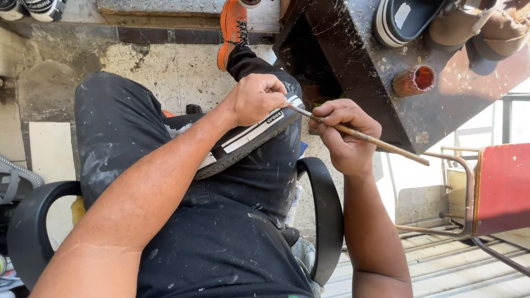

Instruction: Applying dark dye to the white trim of a clog using a small brush

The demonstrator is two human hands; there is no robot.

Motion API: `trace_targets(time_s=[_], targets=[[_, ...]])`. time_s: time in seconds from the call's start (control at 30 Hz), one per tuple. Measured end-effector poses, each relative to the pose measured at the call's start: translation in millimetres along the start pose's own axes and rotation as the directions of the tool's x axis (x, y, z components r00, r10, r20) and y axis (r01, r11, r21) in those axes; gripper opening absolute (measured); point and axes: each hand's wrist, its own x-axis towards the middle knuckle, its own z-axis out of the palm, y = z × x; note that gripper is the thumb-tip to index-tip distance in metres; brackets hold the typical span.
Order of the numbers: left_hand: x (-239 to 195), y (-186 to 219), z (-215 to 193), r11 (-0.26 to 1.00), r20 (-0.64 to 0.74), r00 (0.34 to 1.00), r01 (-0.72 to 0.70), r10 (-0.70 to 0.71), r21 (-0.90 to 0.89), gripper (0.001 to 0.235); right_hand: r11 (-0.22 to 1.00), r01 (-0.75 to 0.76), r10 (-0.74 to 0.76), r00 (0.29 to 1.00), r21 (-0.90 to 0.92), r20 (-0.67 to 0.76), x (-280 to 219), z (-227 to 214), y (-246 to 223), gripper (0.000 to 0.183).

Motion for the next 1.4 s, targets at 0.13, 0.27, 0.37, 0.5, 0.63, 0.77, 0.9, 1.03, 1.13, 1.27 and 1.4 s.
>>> trace_targets(time_s=[0.13,0.27,0.37,0.5,0.63,0.77,0.9,1.03,1.13,1.27,1.4], targets=[[-2.6,3.1,-0.9,1.0,0.005,1.0,0.004,-0.004,-0.003,0.02,0.999,0.005,-0.005,1.0,-0.035,0.001,4.1,0.3,5.5,0.015],[-1.5,1.9,0.3,1.0,-0.005,1.0,-0.001,0.001,-0.004,0.02,0.999,0.034,-0.035,0.999,-0.031,-0.014,4.0,-2.2,6.1,0.015],[-2.9,5.0,-1.6,1.0,0.007,1.0,-0.012,0.012,-0.024,0.019,0.998,0.03,-0.029,0.999,-0.062,0.016,2.8,1.0,5.2,0.015],[-0.2,1.5,-0.3,1.0,-0.001,1.0,-0.01,0.01,-0.018,0.018,0.993,0.042,-0.042,0.999,-0.107,0.006,2.1,1.4,4.8,0.014],[-6.2,6.8,0.7,1.0,-0.001,1.0,-0.006,0.006,-0.005,0.018,0.981,0.054,-0.06,0.998,-0.184,-0.027,5.8,10.3,-4.8,0.013],[-5.0,7.2,1.4,1.0,-0.005,1.0,-0.027,0.027,0.0,0.019,0.971,0.06,-0.06,0.998,-0.232,0.008,6.6,12.6,-10.4,0.014],[-8.7,8.2,2.8,1.0,-0.008,1.0,-0.015,0.015,0.018,0.017,0.96,0.07,-0.071,0.997,-0.271,0.003,7.7,12.6,-10.5,0.015],[-9.1,9.0,3.3,1.0,-0.009,1.0,-0.019,0.019,0.019,0.017,0.959,0.064,-0.068,0.998,-0.276,-0.005,6.6,11.1,-12.2,0.015],[-10.4,10.5,2.9,0.999,-0.016,1.0,-0.024,0.024,0.03,0.018,0.962,0.067,-0.069,0.998,-0.266,0.004,8.3,15.4,-12.5,0.016],[-10.9,11.7,2.8,1.0,-0.024,0.999,-0.02,0.02,0.024,0.018,0.952,0.066,-0.072,0.997,-0.299,-0.007,6.6,9.2,-8.7,0.015],[-9.2,12.9,3.3,0.999,-0.034,0.999,-0.039,0.041,0.035,0.018,0.952,0.04,-0.072,0.993,-0.303,-0.095,3.3,8.7,-8.1,0.014]])
